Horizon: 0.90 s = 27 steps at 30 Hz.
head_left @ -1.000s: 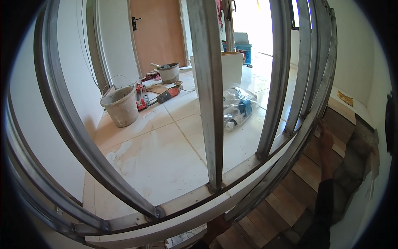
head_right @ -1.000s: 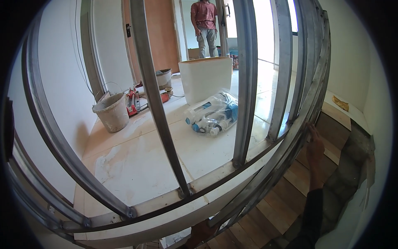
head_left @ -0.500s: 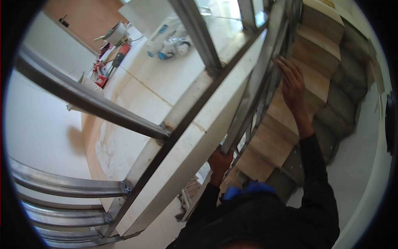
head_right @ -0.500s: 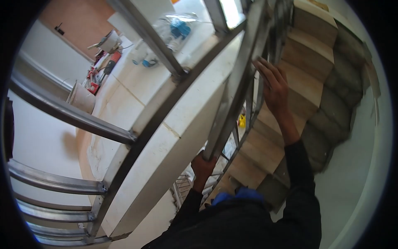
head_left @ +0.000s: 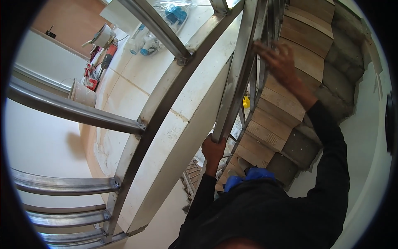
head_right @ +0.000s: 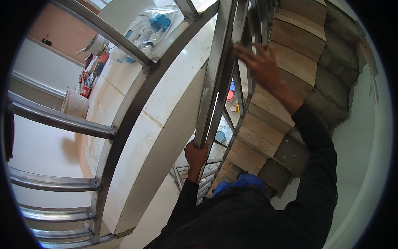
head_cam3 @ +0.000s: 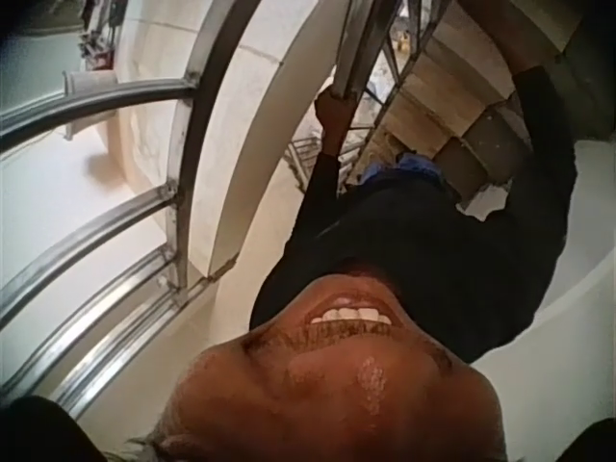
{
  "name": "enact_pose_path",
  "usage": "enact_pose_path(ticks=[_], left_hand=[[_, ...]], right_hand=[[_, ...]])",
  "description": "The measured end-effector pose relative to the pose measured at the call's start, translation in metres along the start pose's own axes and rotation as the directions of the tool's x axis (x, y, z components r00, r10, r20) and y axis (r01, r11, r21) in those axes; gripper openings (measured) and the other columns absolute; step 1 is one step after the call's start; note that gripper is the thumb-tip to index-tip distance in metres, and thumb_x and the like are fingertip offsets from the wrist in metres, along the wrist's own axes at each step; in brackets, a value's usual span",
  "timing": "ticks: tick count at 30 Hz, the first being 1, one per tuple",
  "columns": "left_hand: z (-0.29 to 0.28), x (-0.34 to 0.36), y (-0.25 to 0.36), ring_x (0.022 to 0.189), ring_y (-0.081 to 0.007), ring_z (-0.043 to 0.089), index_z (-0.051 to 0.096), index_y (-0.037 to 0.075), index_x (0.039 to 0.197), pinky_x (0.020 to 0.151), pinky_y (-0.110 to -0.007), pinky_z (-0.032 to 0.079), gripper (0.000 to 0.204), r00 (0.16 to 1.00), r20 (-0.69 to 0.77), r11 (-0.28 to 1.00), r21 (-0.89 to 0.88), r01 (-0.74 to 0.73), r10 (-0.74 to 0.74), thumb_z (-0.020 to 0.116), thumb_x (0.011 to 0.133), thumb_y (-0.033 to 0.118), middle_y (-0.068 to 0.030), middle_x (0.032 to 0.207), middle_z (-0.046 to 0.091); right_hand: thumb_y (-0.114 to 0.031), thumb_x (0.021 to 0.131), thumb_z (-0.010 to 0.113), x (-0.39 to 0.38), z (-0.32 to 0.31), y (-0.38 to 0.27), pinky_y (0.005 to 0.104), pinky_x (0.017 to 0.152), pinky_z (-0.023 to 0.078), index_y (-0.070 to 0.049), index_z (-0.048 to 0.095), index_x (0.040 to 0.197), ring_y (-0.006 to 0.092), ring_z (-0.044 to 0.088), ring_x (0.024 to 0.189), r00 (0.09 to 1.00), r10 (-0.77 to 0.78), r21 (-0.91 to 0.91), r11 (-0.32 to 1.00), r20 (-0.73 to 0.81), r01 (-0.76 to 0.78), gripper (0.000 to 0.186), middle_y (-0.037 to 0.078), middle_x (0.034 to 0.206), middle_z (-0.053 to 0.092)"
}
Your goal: Measure, position, and secure a metal handrail on a spiral staircase.
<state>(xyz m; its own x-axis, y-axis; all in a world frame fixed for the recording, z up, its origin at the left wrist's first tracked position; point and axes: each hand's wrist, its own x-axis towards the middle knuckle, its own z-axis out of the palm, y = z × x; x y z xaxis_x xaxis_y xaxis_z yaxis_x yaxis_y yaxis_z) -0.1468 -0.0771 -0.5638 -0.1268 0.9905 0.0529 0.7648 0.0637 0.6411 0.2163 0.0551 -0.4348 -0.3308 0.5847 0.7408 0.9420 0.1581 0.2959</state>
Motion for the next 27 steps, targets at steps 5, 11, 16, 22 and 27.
enact_pose_path(ticks=[5,11,16,22,27], left_hand=[[-0.002,-0.001,0.004,0.082,-0.0434,0.073,0.073,-0.001,0.09,0.077,-0.05,0.057,0.039,1.0,-0.005,1.0,-0.01,0.014,-0.014,0.081,0.074,0.034,-0.0233,0.082,0.073],[0.001,-0.001,0.003,0.081,-0.0433,0.072,0.073,0.0,0.089,0.075,-0.051,0.057,0.04,0.999,-0.021,0.999,0.016,0.04,-0.04,0.082,0.072,0.035,-0.0233,0.081,0.072],[0.004,-0.004,0.009,0.076,-0.0427,0.073,0.073,-0.002,0.082,0.069,-0.048,0.056,0.03,0.994,-0.108,1.0,0.012,-0.023,0.024,0.08,0.072,0.026,-0.0239,0.076,0.071],[0.006,-0.001,0.0,0.076,-0.0433,0.072,0.072,0.001,0.084,0.071,-0.05,0.057,0.031,0.992,-0.124,0.999,0.042,0.014,-0.009,0.082,0.07,0.027,-0.0225,0.077,0.072],[0.008,-0.003,0.0,0.076,-0.0438,0.072,0.073,0.001,0.084,0.07,-0.05,0.057,0.031,0.989,-0.15,0.999,0.045,0.013,-0.006,0.081,0.071,0.029,-0.0226,0.076,0.071]], right_hand=[[-0.011,0.094,0.063,0.002,-0.009,0.007,0.0509,0.108,0.038,-0.031,0.058,0.145,0.0227,0.052,0.131,0.998,-0.048,-0.028,0.998,0.047,0.049,0.055,-0.013,0.153,0.054],[-0.011,0.095,0.065,0.006,-0.006,-0.005,0.0522,0.112,0.035,-0.031,0.059,0.145,0.0234,0.051,0.136,0.991,-0.068,-0.006,0.998,0.117,0.069,0.055,-0.009,0.153,0.055],[-0.011,0.091,0.068,0.015,-0.016,0.022,0.0522,0.113,0.035,-0.026,0.065,0.139,0.0243,0.052,0.135,0.999,-0.004,-0.093,0.996,0.031,0.007,0.05,-0.008,0.152,0.056],[-0.008,0.095,0.06,0.004,-0.025,-0.015,0.0506,0.112,0.035,-0.025,0.067,0.137,0.0238,0.054,0.132,0.997,-0.018,0.073,0.997,0.08,0.013,0.046,-0.009,0.149,0.059],[-0.008,0.1,0.055,-0.017,0.011,-0.072,0.0433,0.111,0.04,-0.024,0.066,0.14,0.0299,0.059,0.131,0.735,0.638,0.563,0.704,-0.232,-0.433,0.045,-0.001,0.14,0.068]])
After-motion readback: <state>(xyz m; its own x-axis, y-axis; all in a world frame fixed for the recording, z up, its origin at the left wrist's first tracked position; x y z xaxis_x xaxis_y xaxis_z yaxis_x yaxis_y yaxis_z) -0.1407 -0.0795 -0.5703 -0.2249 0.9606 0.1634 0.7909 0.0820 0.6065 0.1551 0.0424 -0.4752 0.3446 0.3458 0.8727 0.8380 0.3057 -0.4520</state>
